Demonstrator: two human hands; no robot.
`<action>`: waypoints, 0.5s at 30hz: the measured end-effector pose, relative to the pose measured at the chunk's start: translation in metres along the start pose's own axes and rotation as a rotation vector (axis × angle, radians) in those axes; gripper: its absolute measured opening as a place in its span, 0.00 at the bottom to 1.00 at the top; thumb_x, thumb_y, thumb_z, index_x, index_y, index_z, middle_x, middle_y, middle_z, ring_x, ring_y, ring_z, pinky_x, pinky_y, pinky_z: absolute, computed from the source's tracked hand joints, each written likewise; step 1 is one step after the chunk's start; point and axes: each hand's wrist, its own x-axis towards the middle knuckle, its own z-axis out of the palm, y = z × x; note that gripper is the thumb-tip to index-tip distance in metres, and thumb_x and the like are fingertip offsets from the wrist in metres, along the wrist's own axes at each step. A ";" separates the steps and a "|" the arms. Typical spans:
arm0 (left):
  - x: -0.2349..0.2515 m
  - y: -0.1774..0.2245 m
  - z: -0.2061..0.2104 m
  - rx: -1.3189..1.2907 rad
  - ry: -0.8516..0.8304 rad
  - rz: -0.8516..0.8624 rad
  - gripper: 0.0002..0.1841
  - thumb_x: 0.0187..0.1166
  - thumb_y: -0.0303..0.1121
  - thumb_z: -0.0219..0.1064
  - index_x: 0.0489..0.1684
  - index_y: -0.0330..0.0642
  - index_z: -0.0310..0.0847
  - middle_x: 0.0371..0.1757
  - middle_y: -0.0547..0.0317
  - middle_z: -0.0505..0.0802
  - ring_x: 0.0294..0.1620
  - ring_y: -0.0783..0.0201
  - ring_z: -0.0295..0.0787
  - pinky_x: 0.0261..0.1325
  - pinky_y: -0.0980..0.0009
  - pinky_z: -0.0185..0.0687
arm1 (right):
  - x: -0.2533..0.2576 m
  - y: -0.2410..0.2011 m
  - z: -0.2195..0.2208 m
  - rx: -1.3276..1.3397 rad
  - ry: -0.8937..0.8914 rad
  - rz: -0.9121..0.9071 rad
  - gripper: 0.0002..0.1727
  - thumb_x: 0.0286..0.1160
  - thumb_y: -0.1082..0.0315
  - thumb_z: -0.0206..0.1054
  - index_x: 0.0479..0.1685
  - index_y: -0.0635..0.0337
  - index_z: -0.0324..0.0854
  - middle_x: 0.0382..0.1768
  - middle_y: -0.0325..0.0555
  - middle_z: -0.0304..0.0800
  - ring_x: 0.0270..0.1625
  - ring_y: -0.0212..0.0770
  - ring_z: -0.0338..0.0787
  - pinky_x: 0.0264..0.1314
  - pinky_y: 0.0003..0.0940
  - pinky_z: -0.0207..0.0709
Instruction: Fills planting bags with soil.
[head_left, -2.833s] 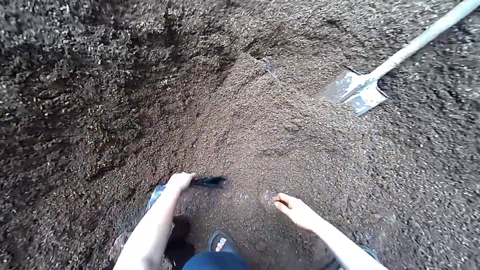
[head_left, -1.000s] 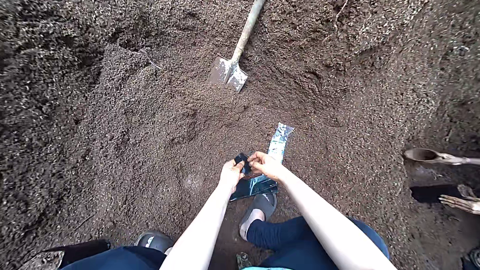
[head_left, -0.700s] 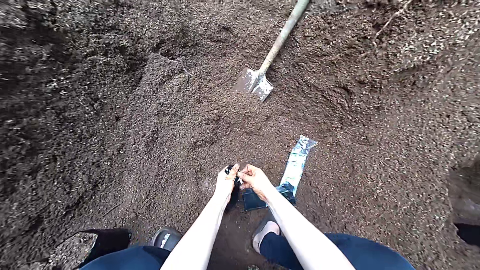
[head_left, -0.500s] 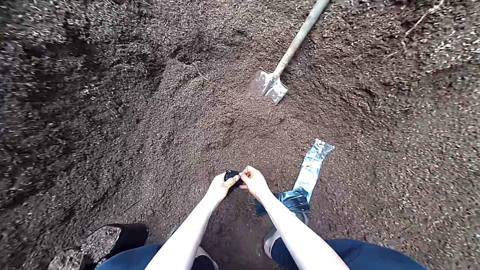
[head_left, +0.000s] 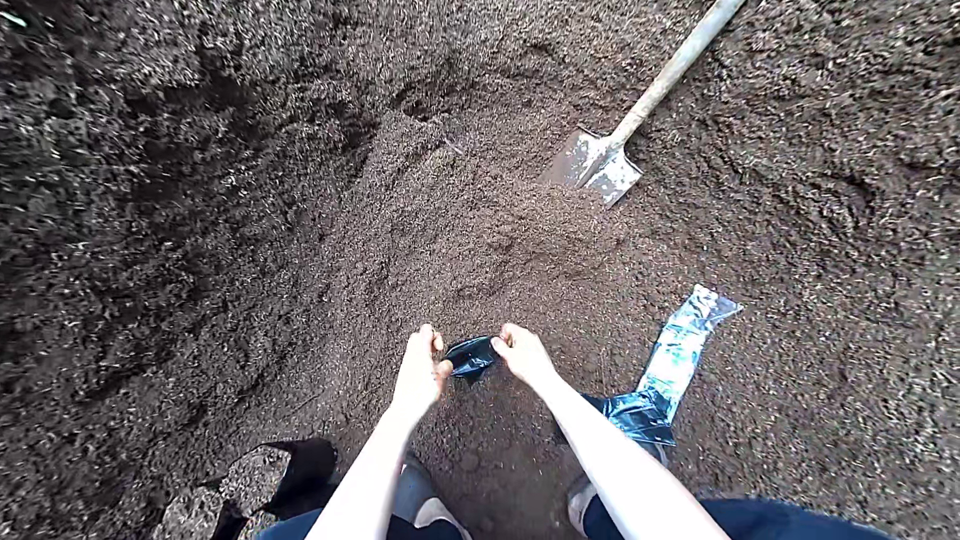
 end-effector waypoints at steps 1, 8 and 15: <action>0.001 -0.001 -0.002 0.077 -0.023 0.095 0.14 0.72 0.21 0.64 0.55 0.35 0.79 0.62 0.44 0.80 0.55 0.53 0.82 0.57 0.57 0.81 | 0.006 -0.002 -0.004 -0.068 0.013 0.018 0.17 0.88 0.57 0.57 0.52 0.63 0.81 0.44 0.56 0.87 0.51 0.54 0.88 0.57 0.58 0.78; 0.013 -0.014 -0.031 0.426 -0.034 0.077 0.29 0.82 0.19 0.57 0.85 0.46 0.73 0.90 0.55 0.72 0.81 0.49 0.80 0.77 0.45 0.78 | 0.033 0.039 0.039 0.763 -0.404 -0.046 0.26 0.95 0.55 0.45 0.80 0.62 0.67 0.70 0.53 0.84 0.69 0.45 0.87 0.68 0.44 0.82; 0.027 -0.037 -0.058 0.286 -0.007 -0.154 0.40 0.72 0.22 0.72 0.91 0.51 0.65 0.94 0.62 0.65 0.86 0.55 0.73 0.83 0.47 0.72 | 0.006 0.094 0.216 1.443 -0.590 0.903 0.68 0.67 0.12 0.25 0.88 0.70 0.49 0.77 0.70 0.75 0.74 0.59 0.84 0.74 0.45 0.80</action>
